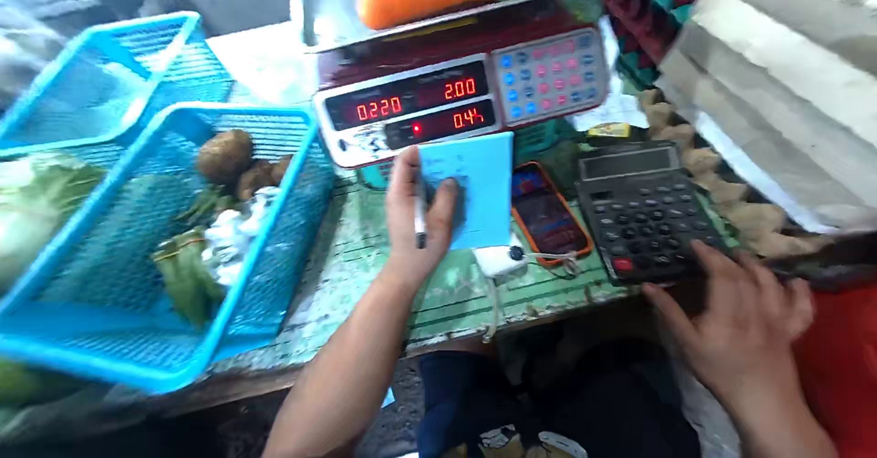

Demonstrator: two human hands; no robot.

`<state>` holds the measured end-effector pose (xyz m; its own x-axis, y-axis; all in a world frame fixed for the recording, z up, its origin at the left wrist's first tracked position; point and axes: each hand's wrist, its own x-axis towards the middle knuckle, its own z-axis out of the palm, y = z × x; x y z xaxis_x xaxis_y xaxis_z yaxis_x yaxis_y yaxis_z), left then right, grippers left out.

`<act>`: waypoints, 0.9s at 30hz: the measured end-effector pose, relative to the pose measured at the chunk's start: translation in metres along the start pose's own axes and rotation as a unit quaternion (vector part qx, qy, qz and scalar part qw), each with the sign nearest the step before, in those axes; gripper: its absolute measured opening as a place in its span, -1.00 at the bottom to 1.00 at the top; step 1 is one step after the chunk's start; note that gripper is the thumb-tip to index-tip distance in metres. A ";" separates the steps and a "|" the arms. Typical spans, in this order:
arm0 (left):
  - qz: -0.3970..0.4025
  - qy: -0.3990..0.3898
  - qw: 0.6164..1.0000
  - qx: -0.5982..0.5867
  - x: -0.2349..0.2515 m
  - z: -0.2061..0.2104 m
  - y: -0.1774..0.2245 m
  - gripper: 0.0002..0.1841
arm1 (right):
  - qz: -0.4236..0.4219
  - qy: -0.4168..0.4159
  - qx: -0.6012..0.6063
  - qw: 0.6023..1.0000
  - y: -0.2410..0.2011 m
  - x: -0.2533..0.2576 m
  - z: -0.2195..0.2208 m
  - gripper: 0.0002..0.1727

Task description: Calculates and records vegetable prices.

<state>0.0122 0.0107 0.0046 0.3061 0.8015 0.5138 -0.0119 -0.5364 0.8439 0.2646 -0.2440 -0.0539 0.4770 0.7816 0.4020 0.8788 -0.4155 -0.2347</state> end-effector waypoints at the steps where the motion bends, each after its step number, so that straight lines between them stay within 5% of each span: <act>1: -0.012 -0.001 1.000 -0.003 0.000 -0.002 0.000 -0.63 | 0.002 -0.002 0.009 1.000 0.000 0.001 -0.001 -0.04; 14: -0.003 -0.021 0.998 0.058 0.001 -0.005 -0.001 -0.66 | 0.015 -0.022 -0.006 1.000 -0.008 0.005 -0.006 -0.02; 23: -0.023 -0.005 0.999 0.042 -0.001 -0.001 0.004 -0.65 | -0.018 -0.015 0.001 1.000 -0.026 0.017 0.003 -0.26; 27: -0.022 -0.017 0.999 0.041 -0.002 -0.003 0.004 -0.66 | -0.014 -0.017 -0.011 1.000 -0.025 0.027 0.002 -0.18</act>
<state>0.0090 0.0080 0.0075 0.3373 0.8159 0.4697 0.0793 -0.5218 0.8494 0.2552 -0.2114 -0.0392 0.4521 0.8085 0.3768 0.8919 -0.4035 -0.2044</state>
